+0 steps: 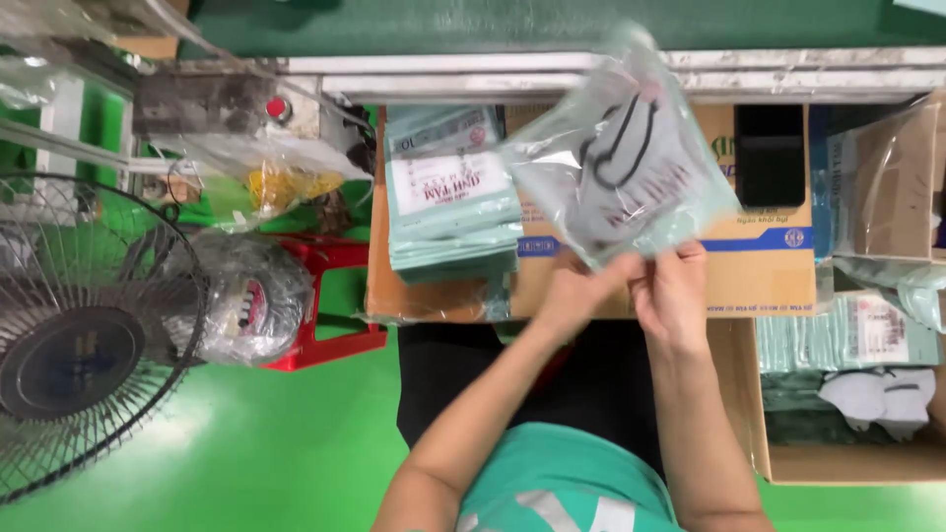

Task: Placing disposable face masks into individual plastic packaging sleeves and organizing stacks on a workbench.

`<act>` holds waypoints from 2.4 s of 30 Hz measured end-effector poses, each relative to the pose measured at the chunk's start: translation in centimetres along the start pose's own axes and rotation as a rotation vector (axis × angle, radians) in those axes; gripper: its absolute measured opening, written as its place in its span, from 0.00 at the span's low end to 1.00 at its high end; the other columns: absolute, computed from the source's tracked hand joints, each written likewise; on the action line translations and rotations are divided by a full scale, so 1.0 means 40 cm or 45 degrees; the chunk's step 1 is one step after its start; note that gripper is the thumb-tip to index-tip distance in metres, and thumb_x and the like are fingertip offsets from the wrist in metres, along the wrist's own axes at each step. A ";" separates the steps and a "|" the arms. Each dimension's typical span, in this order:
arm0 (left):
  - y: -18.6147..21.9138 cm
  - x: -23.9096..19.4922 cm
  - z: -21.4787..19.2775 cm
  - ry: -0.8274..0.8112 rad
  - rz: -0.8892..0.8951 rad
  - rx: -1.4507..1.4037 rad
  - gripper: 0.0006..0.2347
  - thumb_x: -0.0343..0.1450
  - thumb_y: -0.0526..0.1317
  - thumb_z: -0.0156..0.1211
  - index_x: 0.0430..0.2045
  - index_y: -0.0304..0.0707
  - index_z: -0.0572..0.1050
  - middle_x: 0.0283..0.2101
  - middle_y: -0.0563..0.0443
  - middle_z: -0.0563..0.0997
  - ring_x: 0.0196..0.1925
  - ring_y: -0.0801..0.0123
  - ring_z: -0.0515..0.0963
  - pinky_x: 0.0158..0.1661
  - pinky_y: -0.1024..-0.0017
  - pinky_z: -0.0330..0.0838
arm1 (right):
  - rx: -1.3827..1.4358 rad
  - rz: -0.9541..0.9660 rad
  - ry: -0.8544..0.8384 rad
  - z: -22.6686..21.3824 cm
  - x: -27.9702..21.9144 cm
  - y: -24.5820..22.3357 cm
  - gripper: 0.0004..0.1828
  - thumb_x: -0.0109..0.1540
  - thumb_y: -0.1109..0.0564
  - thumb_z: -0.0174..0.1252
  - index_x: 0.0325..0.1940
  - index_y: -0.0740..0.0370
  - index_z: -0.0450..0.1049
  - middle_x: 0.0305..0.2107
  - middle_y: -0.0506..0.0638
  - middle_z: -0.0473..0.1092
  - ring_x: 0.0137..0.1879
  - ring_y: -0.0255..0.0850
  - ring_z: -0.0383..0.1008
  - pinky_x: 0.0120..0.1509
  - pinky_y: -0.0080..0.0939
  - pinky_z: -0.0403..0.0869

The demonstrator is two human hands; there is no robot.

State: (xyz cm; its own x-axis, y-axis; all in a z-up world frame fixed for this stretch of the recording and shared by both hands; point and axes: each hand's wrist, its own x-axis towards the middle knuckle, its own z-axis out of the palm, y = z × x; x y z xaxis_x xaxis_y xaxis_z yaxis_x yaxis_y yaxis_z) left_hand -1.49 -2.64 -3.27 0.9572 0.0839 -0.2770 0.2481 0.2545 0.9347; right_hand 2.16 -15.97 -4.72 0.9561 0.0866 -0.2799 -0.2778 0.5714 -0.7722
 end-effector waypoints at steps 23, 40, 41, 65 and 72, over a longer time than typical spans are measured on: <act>0.245 -0.074 -0.010 0.238 0.696 0.108 0.06 0.73 0.30 0.62 0.41 0.29 0.80 0.39 0.47 0.83 0.38 0.71 0.80 0.44 0.75 0.74 | -0.466 -0.667 0.015 0.000 -0.056 -0.198 0.09 0.72 0.70 0.56 0.57 0.70 0.73 0.44 0.47 0.73 0.46 0.28 0.71 0.57 0.27 0.70; 0.280 -0.069 -0.010 0.111 0.826 0.499 0.02 0.67 0.30 0.66 0.29 0.32 0.78 0.33 0.49 0.81 0.37 0.65 0.80 0.40 0.70 0.75 | -0.191 -0.262 -0.264 0.019 -0.070 -0.201 0.04 0.68 0.68 0.59 0.42 0.65 0.71 0.41 0.49 0.68 0.42 0.30 0.65 0.46 0.28 0.64; 0.287 -0.073 -0.008 0.113 0.828 0.502 0.02 0.67 0.30 0.66 0.29 0.32 0.78 0.33 0.49 0.81 0.37 0.65 0.80 0.40 0.70 0.75 | -0.188 -0.263 -0.267 0.037 -0.069 -0.207 0.04 0.68 0.68 0.59 0.42 0.65 0.71 0.41 0.49 0.68 0.42 0.30 0.65 0.46 0.28 0.64; 0.244 -0.062 -0.105 0.116 0.486 0.055 0.15 0.73 0.30 0.58 0.55 0.34 0.71 0.48 0.52 0.81 0.46 0.73 0.81 0.52 0.73 0.76 | -1.082 -0.788 -0.421 0.400 0.338 -0.253 0.17 0.69 0.65 0.56 0.63 0.58 0.70 0.59 0.51 0.70 0.65 0.42 0.75 0.68 0.41 0.77; 0.292 -0.103 -0.199 0.287 0.544 0.171 0.16 0.73 0.30 0.58 0.57 0.32 0.71 0.49 0.48 0.82 0.45 0.70 0.82 0.51 0.71 0.77 | -2.499 -2.009 -0.970 0.761 0.685 0.055 0.41 0.56 0.64 0.61 0.75 0.52 0.63 0.65 0.54 0.64 0.67 0.58 0.64 0.61 0.57 0.69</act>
State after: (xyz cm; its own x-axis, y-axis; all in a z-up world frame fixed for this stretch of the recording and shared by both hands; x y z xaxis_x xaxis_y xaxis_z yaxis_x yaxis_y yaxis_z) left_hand -3.73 7.64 7.03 0.9252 0.3632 0.1099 -0.1282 0.0267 0.9914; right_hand 30.60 12.50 3.25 0.2225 0.8773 0.4252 0.8622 -0.3807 0.3343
